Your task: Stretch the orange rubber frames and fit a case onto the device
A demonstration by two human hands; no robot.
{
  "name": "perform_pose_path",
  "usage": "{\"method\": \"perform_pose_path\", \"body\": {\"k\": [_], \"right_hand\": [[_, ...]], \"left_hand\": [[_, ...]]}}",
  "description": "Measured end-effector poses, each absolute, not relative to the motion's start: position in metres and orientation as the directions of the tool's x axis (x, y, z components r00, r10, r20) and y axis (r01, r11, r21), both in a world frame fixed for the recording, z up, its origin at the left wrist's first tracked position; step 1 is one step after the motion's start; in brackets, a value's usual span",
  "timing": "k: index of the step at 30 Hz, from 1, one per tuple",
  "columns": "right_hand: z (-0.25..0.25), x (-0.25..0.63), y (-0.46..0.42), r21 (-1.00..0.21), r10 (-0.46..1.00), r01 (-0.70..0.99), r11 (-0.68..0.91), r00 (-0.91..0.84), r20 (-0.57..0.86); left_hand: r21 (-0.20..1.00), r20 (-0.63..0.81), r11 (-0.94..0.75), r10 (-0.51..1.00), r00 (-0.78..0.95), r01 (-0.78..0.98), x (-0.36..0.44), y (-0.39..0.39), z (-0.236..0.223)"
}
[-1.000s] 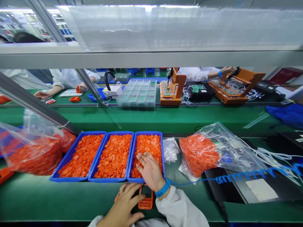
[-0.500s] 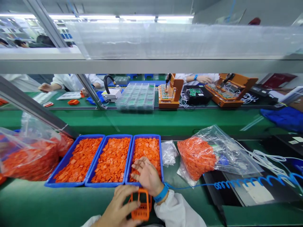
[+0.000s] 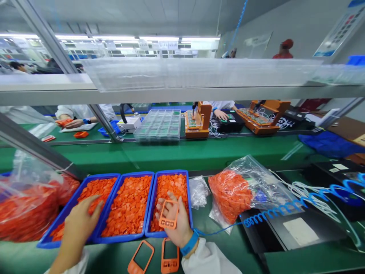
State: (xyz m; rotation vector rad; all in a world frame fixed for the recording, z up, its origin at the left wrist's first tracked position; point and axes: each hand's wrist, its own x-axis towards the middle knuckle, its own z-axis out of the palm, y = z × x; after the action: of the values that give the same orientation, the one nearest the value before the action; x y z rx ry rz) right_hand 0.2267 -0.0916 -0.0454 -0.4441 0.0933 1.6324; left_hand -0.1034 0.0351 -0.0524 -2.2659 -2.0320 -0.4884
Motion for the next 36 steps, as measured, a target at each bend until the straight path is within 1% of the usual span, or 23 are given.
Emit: {"method": "perform_pose_path", "body": {"k": [1,3,4,5,11,13,15,17,19,21,23,25,26,27,29,32,36], "right_hand": [[-0.045,0.226,-0.091,-0.194,0.937,-0.976,-0.095,-0.022,-0.349],[-0.044,0.225,-0.090,-0.189,0.928,-0.979,-0.072,0.003,-0.371],[-0.043,0.225,-0.089,-0.190,0.926,-0.979,-0.070,0.006,-0.377],[-0.043,0.225,-0.089,-0.192,0.926,-0.979,-0.073,0.006,-0.379],[-0.046,0.225,-0.089,-0.204,0.934,-0.976,-0.071,0.006,-0.357],[-0.049,0.225,-0.089,-0.220,0.936,-0.974,-0.054,0.027,-0.352],[-0.052,0.225,-0.089,-0.255,0.937,-0.966,-0.036,0.056,-0.346],[-0.055,0.225,-0.089,-0.300,0.935,-0.954,-0.019,0.089,-0.342],[-0.057,0.225,-0.089,-0.335,0.933,-0.942,0.001,0.122,-0.340],[-0.058,0.224,-0.089,-0.362,0.931,-0.932,0.020,0.149,-0.332],[-0.059,0.223,-0.090,-0.383,0.934,-0.923,0.030,0.162,-0.318],[-0.059,0.222,-0.091,-0.392,0.937,-0.919,0.035,0.166,-0.306],[-0.059,0.221,-0.091,-0.393,0.937,-0.919,0.040,0.171,-0.304],[-0.059,0.221,-0.092,-0.393,0.935,-0.919,0.047,0.178,-0.305],[-0.058,0.221,-0.093,-0.392,0.926,-0.917,0.069,0.205,-0.316],[-0.056,0.221,-0.094,-0.391,0.921,-0.917,0.084,0.222,-0.322],[-0.056,0.223,-0.094,-0.380,0.935,-0.924,0.047,0.175,-0.310]], "left_hand": [[0.121,0.173,-0.051,0.985,0.030,0.991,-0.120,0.042,-0.056],[0.075,-0.029,0.002,1.000,0.000,0.997,-0.141,0.047,-0.063],[0.069,-0.089,0.007,0.996,0.000,0.998,-0.147,0.047,-0.066],[0.071,-0.116,0.005,0.993,0.003,0.997,-0.149,0.045,-0.068],[0.089,-0.038,0.011,0.999,-0.008,0.996,-0.143,0.037,-0.064],[0.130,-0.003,0.024,1.000,-0.023,0.991,-0.142,0.038,-0.060],[0.236,0.053,0.059,0.996,-0.074,0.970,-0.140,0.038,-0.054],[0.387,0.125,0.074,0.983,-0.132,0.919,-0.134,0.036,-0.049],[0.541,0.189,0.018,0.971,-0.143,0.841,-0.121,0.028,-0.043],[0.683,0.220,-0.102,0.973,-0.070,0.724,-0.099,0.016,-0.039],[0.801,0.211,-0.193,0.977,0.035,0.567,-0.070,0.001,-0.036],[0.871,0.176,-0.220,0.975,0.139,0.438,-0.040,-0.012,-0.037],[0.884,0.173,-0.235,0.967,0.186,0.404,-0.028,-0.016,-0.038],[0.879,0.177,-0.258,0.958,0.227,0.401,-0.018,-0.018,-0.039],[0.826,0.209,-0.308,0.945,0.251,0.472,-0.006,-0.017,-0.042],[0.677,0.241,-0.355,0.935,0.261,0.645,-0.008,-0.004,-0.045],[0.472,0.187,-0.408,0.913,0.363,0.782,-0.023,0.016,-0.045]]}}
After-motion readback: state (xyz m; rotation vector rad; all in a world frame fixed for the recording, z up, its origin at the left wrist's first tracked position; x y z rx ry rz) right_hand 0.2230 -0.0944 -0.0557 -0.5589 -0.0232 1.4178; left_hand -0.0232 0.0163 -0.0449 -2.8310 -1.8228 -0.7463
